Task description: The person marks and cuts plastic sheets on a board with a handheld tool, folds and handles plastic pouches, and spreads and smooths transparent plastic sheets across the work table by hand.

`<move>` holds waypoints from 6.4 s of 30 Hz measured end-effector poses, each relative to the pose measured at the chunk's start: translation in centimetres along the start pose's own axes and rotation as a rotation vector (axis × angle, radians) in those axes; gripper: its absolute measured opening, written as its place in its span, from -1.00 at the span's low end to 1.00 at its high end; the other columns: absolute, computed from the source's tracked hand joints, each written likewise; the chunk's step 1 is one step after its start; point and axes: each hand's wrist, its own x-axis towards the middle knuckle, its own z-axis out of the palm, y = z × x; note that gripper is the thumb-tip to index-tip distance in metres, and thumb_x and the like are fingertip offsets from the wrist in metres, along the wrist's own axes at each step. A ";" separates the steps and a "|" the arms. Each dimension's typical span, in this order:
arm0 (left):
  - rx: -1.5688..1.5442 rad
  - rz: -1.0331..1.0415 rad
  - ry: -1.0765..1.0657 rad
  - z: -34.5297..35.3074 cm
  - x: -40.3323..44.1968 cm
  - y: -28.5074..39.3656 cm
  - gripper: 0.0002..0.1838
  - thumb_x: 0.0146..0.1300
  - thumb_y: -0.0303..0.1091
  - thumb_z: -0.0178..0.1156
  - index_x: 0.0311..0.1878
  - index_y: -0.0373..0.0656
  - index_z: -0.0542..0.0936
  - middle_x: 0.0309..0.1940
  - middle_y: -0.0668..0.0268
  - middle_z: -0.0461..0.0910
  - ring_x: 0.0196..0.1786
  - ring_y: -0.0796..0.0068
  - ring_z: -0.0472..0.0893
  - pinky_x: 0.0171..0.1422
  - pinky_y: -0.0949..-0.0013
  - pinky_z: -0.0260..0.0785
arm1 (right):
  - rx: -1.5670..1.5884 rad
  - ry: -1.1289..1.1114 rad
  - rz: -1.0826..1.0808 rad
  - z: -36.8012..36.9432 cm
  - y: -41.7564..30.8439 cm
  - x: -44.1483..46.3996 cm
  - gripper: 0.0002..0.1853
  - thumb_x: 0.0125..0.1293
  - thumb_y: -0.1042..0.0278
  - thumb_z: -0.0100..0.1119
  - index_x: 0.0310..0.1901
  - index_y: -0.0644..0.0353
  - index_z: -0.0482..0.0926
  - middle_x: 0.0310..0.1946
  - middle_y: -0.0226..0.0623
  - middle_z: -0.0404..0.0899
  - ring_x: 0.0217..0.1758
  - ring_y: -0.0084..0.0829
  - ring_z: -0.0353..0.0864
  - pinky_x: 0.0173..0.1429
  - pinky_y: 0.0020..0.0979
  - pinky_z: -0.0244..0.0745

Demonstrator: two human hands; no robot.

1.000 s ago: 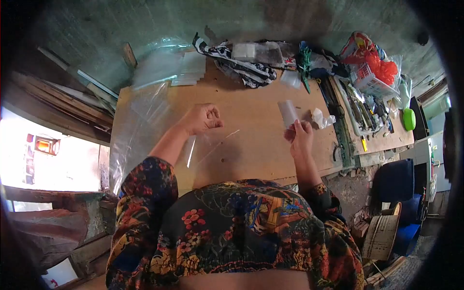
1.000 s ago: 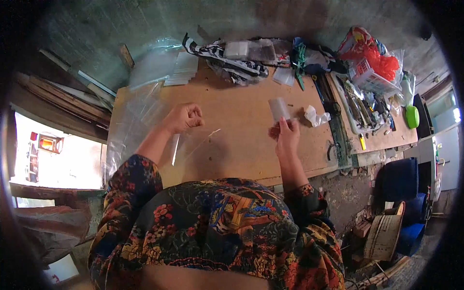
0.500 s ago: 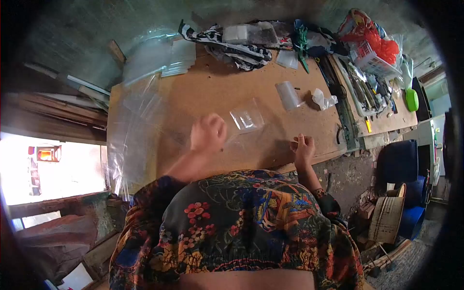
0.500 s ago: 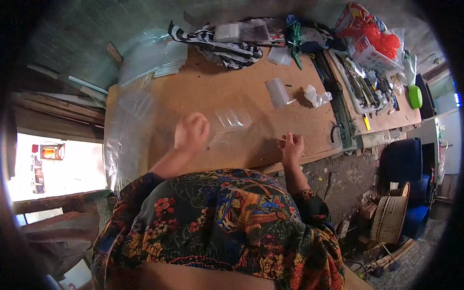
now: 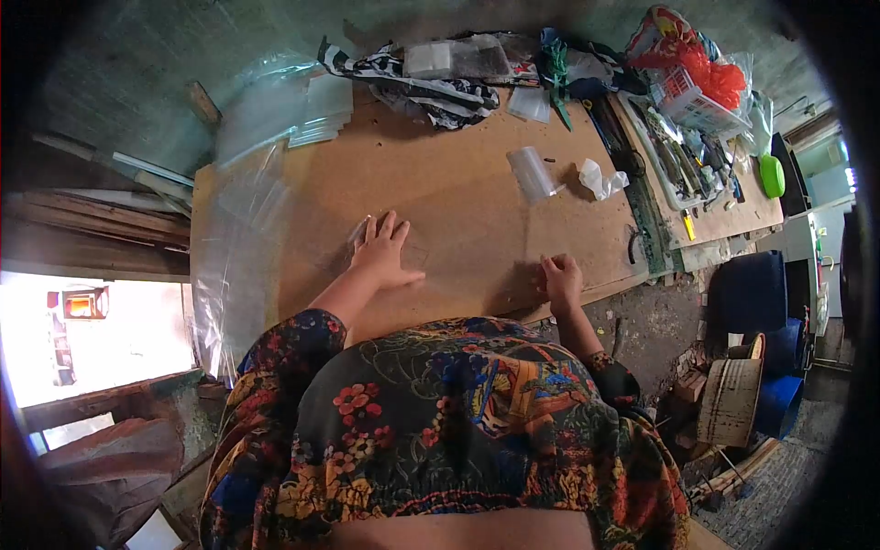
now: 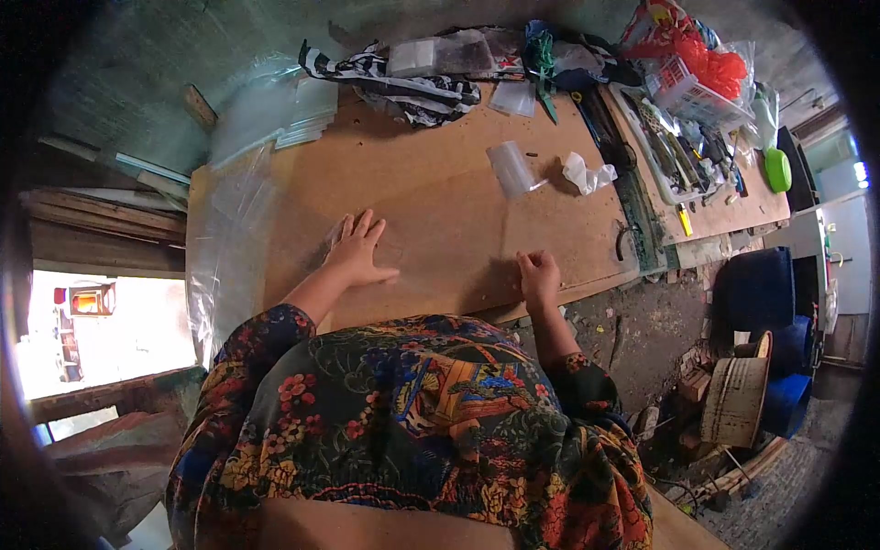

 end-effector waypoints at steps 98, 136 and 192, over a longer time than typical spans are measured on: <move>-0.085 0.030 0.580 5.6 3.4 8.4 -0.41 0.08 -0.12 0.06 0.19 -0.08 0.25 0.27 0.15 0.04 0.34 0.12 0.00 0.33 -0.09 -0.21 | -0.937 -0.137 -1.275 -1.1 -4.3 16.4 -0.85 0.14 0.31 0.01 -0.36 0.13 0.56 -0.17 -0.37 0.49 0.03 -0.33 0.37 0.14 -0.24 0.17; -0.907 0.053 0.354 -2.4 1.4 12.5 -0.70 0.16 -0.17 0.15 -0.39 -0.28 0.53 -0.69 0.37 0.45 -0.57 0.66 0.42 -0.49 0.50 0.28 | -0.037 -0.579 -0.329 0.3 -7.5 4.1 -0.80 0.30 0.36 -0.05 -0.41 0.29 0.44 -0.56 -0.32 0.51 -0.57 -0.55 0.50 -0.49 -0.54 0.41; 0.038 -0.039 0.480 6.2 0.6 2.5 -0.40 0.19 -0.07 -0.07 0.28 -0.06 0.12 0.34 0.23 -0.09 0.38 0.19 -0.09 0.35 -0.07 -0.25 | -0.878 0.090 -1.301 0.2 -8.4 14.0 -0.81 0.06 0.38 0.10 -0.27 0.24 0.51 -0.18 -0.25 0.49 -0.14 -0.24 0.46 -0.02 -0.24 0.32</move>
